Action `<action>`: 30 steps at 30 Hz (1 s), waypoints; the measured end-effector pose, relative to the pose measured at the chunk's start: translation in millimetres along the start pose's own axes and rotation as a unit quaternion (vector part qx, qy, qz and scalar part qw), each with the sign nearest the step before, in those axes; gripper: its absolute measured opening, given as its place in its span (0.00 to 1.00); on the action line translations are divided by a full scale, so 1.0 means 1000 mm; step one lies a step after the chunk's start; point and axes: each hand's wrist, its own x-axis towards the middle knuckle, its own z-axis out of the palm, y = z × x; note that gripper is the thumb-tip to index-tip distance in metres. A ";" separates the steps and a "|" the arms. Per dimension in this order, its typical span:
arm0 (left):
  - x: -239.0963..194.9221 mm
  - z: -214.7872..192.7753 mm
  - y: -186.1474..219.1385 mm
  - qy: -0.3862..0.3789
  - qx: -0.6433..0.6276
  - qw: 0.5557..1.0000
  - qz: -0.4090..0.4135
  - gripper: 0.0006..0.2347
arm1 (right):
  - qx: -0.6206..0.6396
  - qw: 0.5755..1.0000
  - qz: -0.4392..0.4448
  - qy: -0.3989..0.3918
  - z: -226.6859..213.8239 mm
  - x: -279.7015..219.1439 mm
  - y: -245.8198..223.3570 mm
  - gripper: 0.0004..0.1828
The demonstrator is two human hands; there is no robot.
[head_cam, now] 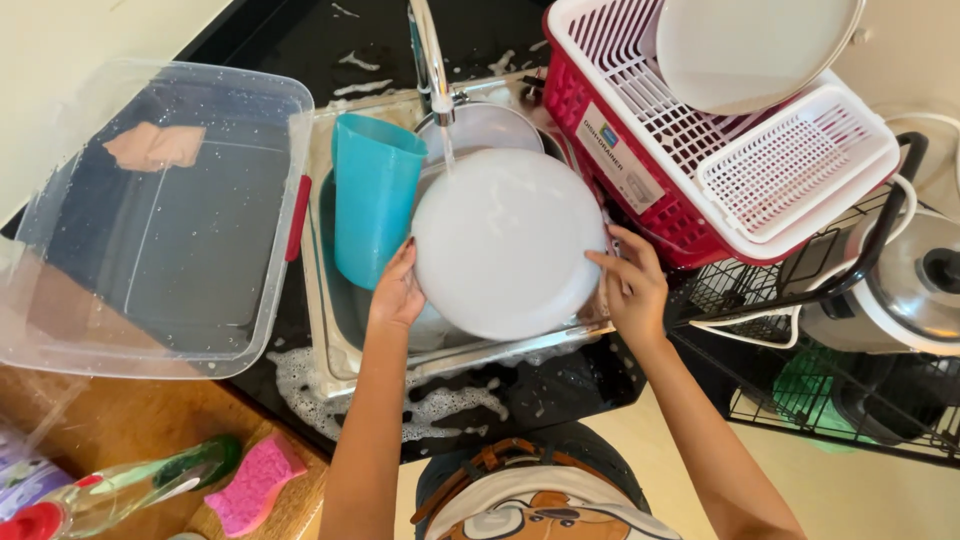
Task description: Rinse soapy dishes and place them in a drying rack.
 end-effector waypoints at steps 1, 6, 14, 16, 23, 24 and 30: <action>-0.004 0.008 -0.001 0.020 -0.012 1.000 0.012 0.17 | 0.022 0.999 0.036 0.003 0.007 0.002 0.005 0.22; -0.003 0.012 -0.023 0.060 -0.024 0.996 0.054 0.18 | 0.033 0.997 0.058 -0.030 0.059 0.008 0.007 0.21; 0.000 -0.006 -0.050 0.057 -0.069 0.988 0.127 0.17 | -0.087 0.936 -0.163 -0.300 0.140 0.037 -0.040 0.36; -0.011 0.003 -0.046 0.062 -0.079 0.987 0.123 0.17 | -0.101 0.942 -0.163 -0.276 0.155 0.058 -0.024 0.37; -0.018 -0.014 -0.039 0.043 -0.127 0.977 0.163 0.18 | -0.101 0.916 -0.227 -0.314 0.171 0.075 -0.034 0.41; -0.017 -0.013 -0.036 0.042 -0.127 0.977 0.163 0.18 | -0.101 0.916 -0.227 -0.314 0.173 0.078 -0.030 0.41; -0.010 -0.017 -0.035 0.094 -0.112 0.977 0.157 0.17 | -0.178 0.951 -0.114 -0.227 0.178 0.075 -0.029 0.41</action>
